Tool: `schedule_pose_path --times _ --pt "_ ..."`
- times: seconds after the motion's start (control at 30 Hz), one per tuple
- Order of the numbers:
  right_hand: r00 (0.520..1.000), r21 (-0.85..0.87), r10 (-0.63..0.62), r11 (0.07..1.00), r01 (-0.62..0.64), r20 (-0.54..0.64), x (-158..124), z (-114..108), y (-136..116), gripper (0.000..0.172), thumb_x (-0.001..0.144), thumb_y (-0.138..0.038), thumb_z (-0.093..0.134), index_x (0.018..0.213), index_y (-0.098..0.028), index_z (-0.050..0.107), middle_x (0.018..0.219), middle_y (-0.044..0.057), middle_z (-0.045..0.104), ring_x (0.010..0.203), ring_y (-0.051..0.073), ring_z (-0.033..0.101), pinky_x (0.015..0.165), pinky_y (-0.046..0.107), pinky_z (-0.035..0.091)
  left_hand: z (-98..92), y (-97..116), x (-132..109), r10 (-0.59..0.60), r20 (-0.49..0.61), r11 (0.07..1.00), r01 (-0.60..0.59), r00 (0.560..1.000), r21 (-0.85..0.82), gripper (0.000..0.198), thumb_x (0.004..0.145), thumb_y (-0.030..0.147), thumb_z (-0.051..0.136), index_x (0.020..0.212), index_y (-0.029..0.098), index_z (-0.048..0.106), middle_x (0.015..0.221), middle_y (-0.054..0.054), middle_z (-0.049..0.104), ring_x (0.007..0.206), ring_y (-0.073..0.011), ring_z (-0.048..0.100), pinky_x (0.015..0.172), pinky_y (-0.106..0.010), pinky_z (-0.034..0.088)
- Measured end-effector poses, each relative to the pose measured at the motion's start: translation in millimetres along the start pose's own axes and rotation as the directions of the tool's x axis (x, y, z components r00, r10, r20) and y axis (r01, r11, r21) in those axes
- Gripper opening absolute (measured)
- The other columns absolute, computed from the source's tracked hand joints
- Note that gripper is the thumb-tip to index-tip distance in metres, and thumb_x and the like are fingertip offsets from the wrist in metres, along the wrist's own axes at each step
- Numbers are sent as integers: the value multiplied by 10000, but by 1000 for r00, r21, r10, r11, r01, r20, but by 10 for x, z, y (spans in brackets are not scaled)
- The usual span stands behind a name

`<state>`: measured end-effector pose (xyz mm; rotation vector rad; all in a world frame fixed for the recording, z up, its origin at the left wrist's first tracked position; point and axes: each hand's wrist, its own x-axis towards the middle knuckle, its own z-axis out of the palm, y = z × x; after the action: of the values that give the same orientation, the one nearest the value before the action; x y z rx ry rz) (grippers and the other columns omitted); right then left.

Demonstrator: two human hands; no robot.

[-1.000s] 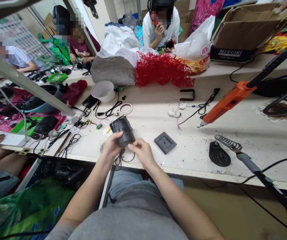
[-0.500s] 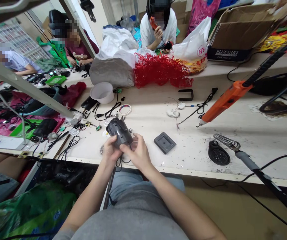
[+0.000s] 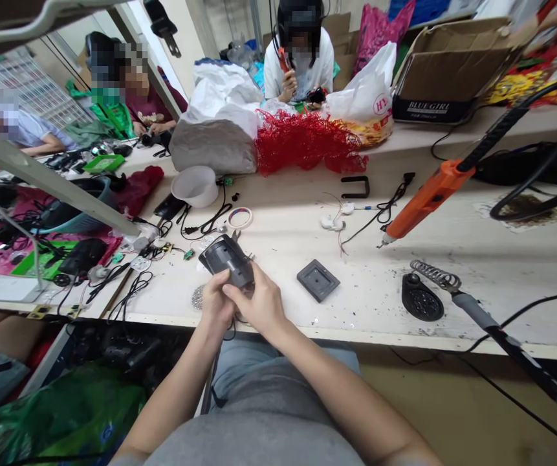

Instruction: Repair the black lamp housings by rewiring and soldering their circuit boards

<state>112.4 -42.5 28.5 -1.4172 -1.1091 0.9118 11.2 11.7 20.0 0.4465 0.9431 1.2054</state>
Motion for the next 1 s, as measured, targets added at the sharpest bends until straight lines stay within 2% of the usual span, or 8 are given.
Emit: schedule_pose_path --times 0.1,0.23,0.33,0.43,0.53,0.77,0.9,1.0 --pt "980 218 190 955 -200 65 41 -79 49 439 722 -522 744 1046 -241 654 1000 68 740 757 224 712 717 368 582 80 98 11 -14 -64 998 10 998 -60 247 605 263 784 812 160 698 780 -11 733 701 -151 682 743 -269 570" --pt "864 500 404 705 -503 300 97 -177 90 352 804 -517 633 702 -181 657 689 60 683 584 162 641 577 287 546 161 203 -5 -90 -103 990 78 991 -119 253 685 289 755 889 155 687 820 -30 734 725 -155 690 708 -252 565" --pt "753 543 442 521 -658 488 155 -201 46 301 832 -343 532 696 -147 715 648 83 691 566 147 622 582 262 532 180 203 -42 -139 -95 988 132 986 -80 262 707 345 742 877 160 671 764 -36 710 633 -157 663 567 -244 538" --pt "708 570 468 422 -704 529 202 -179 -34 274 804 -259 503 720 -141 736 636 79 690 562 144 615 580 257 527 159 165 -64 -226 -8 974 226 974 11 342 694 465 742 804 159 637 608 -16 625 455 -143 556 381 -236 411" --pt "718 603 501 404 -688 484 215 -151 -97 191 755 -223 560 662 -150 710 579 52 641 524 128 577 540 240 508 107 141 -49 -238 44 971 237 970 37 396 628 477 780 785 155 611 570 1 588 433 -129 523 394 -237 413" --pt "805 660 459 477 -581 376 119 -129 -132 102 649 -283 658 606 -193 635 513 6 567 468 115 505 419 216 425 127 136 -89 -94 72 995 91 993 50 347 607 411 759 813 172 614 703 -26 658 610 -174 626 600 -295 514" --pt "900 609 401 674 -417 171 35 -62 -93 174 640 -348 669 575 -194 618 474 -25 540 425 106 497 418 225 428 236 98 -146 76 43 994 -79 996 75 342 556 331 805 777 182 590 653 16 612 556 -145 588 545 -265 467" --pt "915 556 375 732 -393 152 22 -75 -65 198 643 -388 619 574 -202 602 466 -29 531 425 115 509 428 240 440 241 87 -143 104 54 992 -108 993 69 372 531 281 830 803 182 597 671 18 621 573 -140 609 559 -257 483"
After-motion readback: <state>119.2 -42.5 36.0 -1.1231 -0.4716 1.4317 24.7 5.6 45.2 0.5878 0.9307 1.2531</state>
